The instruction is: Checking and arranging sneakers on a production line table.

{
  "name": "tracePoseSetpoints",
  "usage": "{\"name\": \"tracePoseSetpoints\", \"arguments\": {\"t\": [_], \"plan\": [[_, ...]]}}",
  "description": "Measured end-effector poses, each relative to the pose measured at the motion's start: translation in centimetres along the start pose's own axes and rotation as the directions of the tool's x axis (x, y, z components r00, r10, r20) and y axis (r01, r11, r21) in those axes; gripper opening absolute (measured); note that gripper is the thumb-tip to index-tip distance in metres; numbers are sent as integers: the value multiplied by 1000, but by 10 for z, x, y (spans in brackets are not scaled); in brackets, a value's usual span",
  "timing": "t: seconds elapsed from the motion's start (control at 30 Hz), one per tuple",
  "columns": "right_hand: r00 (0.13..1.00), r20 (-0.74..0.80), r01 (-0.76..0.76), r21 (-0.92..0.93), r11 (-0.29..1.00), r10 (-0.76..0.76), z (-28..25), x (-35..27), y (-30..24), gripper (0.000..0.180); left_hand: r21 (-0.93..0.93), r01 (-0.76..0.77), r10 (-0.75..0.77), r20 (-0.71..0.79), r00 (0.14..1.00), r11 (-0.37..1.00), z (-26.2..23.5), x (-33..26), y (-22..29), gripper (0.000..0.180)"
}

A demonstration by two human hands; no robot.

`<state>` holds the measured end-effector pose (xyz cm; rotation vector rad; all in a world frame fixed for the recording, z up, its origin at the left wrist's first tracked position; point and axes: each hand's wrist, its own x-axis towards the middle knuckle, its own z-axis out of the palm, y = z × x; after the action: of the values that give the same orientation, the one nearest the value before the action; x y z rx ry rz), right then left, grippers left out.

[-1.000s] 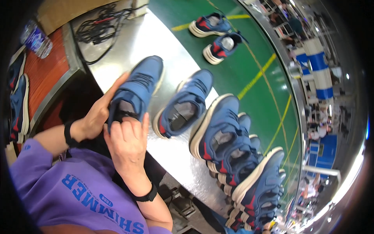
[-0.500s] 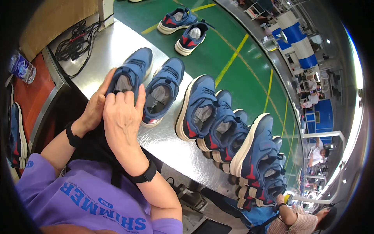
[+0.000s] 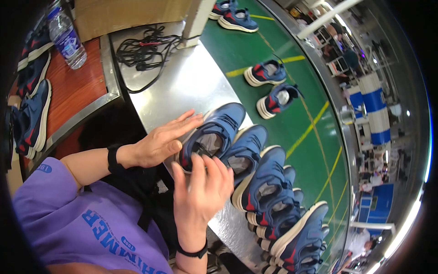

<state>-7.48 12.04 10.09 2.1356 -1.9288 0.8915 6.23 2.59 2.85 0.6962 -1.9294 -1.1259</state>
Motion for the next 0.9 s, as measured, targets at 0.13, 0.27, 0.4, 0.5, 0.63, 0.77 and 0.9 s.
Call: {"name": "tracePoseSetpoints", "arguments": {"t": [0.13, 0.27, 0.4, 0.5, 0.63, 0.77, 0.9], "plan": [[970, -179, -176, -38, 984, 166, -6, -33, 25, 43, 353, -229, 275, -87, 957, 907, -11, -10, 25, 72], [929, -156, -312, 156, 937, 336, 11, -51, 40, 57, 584, -360, 401, 64, 914, 728, 8, 7, 44, 61], [832, -175, -397, 475, 786, 526, 39, -67, 50, 68, 668, -269, 210, 170, 963, 694, 33, 26, 56, 63], [804, -171, -397, 558, 728, 569, 47, -71, 57, 64, 689, -241, 101, 238, 966, 684, 57, 41, 54, 48], [768, -138, -366, 706, 606, 626, 49, -76, 65, 53, 647, -245, 187, 158, 970, 722, 47, 36, 46, 41], [807, -75, -375, 701, 607, 585, 46, -74, 61, 45, 641, -167, 233, -19, 972, 749, 0, 8, 64, 47], [820, -70, -413, 615, 672, 568, 47, -74, 58, 41, 839, -7, 206, -126, 970, 543, -60, -9, 80, 46]]}}
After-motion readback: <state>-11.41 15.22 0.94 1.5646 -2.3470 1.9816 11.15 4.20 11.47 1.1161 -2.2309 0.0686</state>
